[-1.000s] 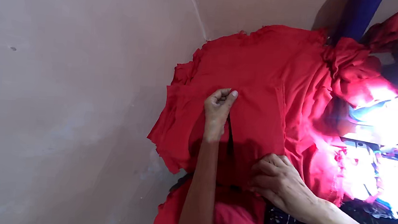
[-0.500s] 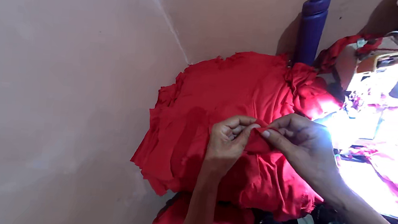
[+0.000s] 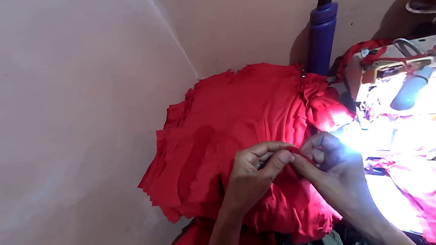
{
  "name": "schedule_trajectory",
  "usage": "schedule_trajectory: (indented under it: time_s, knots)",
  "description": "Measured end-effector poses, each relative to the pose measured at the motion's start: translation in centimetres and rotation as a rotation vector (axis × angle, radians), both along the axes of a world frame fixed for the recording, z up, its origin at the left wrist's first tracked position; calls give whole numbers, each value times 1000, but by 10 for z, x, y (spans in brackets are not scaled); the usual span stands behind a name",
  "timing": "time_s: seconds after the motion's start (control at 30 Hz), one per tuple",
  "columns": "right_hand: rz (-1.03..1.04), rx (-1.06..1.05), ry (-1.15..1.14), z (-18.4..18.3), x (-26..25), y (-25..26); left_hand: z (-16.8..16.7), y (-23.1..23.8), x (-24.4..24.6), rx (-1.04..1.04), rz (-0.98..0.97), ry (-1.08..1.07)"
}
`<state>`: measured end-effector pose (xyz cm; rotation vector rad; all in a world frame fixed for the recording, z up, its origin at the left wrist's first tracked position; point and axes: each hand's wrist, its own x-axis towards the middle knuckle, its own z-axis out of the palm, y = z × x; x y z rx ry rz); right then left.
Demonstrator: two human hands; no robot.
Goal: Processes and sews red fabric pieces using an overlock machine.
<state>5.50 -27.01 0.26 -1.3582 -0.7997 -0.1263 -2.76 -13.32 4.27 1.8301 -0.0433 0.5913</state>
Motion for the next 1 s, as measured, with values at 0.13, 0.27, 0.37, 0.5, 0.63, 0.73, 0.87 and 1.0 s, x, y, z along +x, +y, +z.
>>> schedule_trajectory:
  time_s: [0.13,0.27,0.37,0.5,0.63,0.73,0.87,1.0]
  knots:
    - [75,-91,56,1,1,-20,1,-7,3,77,-40,21]
    - [302,-179,169,-9,8,-49,4,-10,11,156,-112,92]
    - [334,-193,265,-21,8,-69,2,-14,22,184,-138,76]
    - [331,-79,297,-40,12,-86,-8,-22,49,286,-134,-30]
    - [174,-36,384,-55,22,-91,-8,-46,83,338,-96,-51]
    - [-135,-193,343,-71,37,-92,-42,-46,127,343,-87,-62]
    - [-363,-356,288,-89,56,-93,-73,-58,162,442,59,9]
    - [-344,-302,306,-99,52,-90,-78,-75,165,686,267,-100]
